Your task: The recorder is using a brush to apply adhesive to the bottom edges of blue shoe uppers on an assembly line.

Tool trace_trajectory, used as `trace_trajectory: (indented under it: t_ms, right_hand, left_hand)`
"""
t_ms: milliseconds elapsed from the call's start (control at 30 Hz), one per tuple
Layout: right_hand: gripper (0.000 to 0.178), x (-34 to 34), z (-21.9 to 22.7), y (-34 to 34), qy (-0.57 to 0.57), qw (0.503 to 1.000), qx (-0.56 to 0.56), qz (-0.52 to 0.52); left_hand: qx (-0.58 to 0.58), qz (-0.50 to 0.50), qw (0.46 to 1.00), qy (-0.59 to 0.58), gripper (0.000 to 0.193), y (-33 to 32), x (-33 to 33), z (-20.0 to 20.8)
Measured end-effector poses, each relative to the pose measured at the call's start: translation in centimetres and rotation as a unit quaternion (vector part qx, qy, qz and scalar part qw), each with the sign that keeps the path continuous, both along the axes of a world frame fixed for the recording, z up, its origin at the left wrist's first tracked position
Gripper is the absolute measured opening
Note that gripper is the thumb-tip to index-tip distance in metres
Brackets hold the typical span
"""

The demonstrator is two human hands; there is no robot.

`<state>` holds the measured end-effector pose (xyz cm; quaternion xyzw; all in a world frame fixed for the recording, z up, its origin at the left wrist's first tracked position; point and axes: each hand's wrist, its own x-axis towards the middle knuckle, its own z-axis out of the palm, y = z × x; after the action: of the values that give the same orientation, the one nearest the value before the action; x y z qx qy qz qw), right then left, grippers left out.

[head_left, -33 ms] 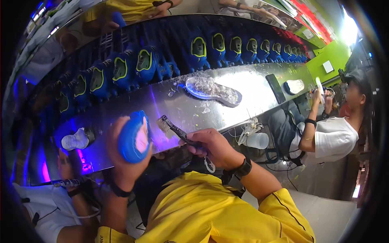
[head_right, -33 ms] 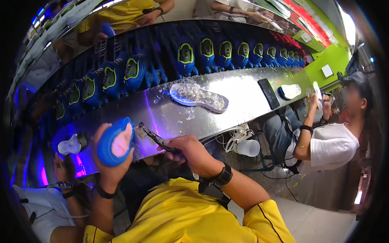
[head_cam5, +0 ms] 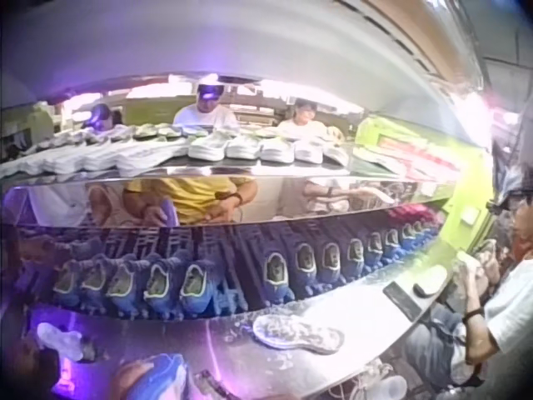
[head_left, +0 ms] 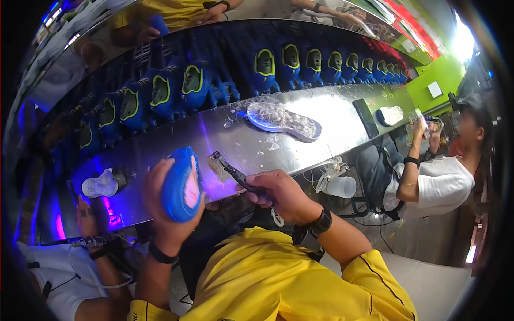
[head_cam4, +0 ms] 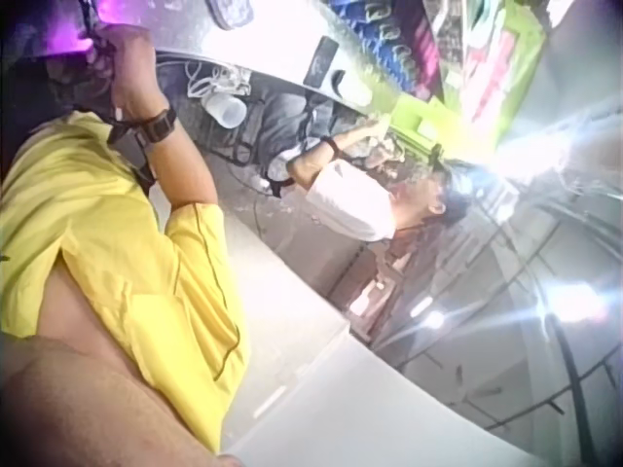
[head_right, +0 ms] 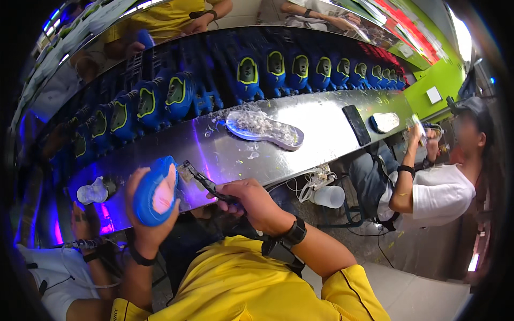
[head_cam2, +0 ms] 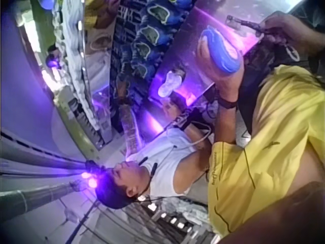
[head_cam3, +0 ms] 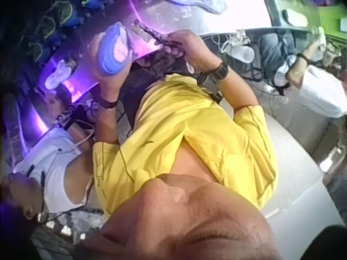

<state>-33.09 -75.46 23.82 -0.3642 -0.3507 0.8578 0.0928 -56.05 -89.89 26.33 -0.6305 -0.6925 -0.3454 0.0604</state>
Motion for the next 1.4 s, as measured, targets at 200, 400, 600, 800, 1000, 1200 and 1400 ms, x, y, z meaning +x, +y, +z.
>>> trace_trajectory:
  t_ms: [200,400,600,800,1000,1200,1400]
  right_hand:
    - [0.026,-3.6,-1.4,-0.9,0.025,0.998,0.040,-0.031]
    - [0.030,-6.6,-4.6,-2.1,0.021,0.990,0.129,-0.052]
    - [0.035,-5.5,-4.3,-3.2,0.024,0.989,0.143,0.018]
    - [0.031,-1.1,-4.3,-3.2,0.039,0.988,0.122,0.082]
    - [0.030,-4.0,-5.0,-1.2,-0.073,0.936,0.343,0.030]
    - [0.030,-7.0,-5.5,0.7,-0.122,0.893,0.428,0.063]
    - [0.027,-6.5,-5.3,0.6,-0.118,0.885,0.441,0.089]
  left_hand:
    - [0.010,0.031,0.999,0.008,0.084,-2.8,1.5,-2.1]
    - [0.028,0.054,0.998,0.030,0.084,-3.2,2.5,-3.4]
    - [0.053,0.093,0.994,0.015,0.076,-3.0,3.1,-4.1]
    - [0.043,0.075,0.996,0.011,0.081,-3.9,3.0,-5.1]
    - [0.052,0.068,0.996,0.032,0.076,-4.5,2.9,-6.5]
    - [0.040,0.068,0.995,0.060,0.070,-5.4,2.4,-7.1]
    - [0.047,0.069,0.996,0.045,0.069,-5.7,2.2,-7.8]
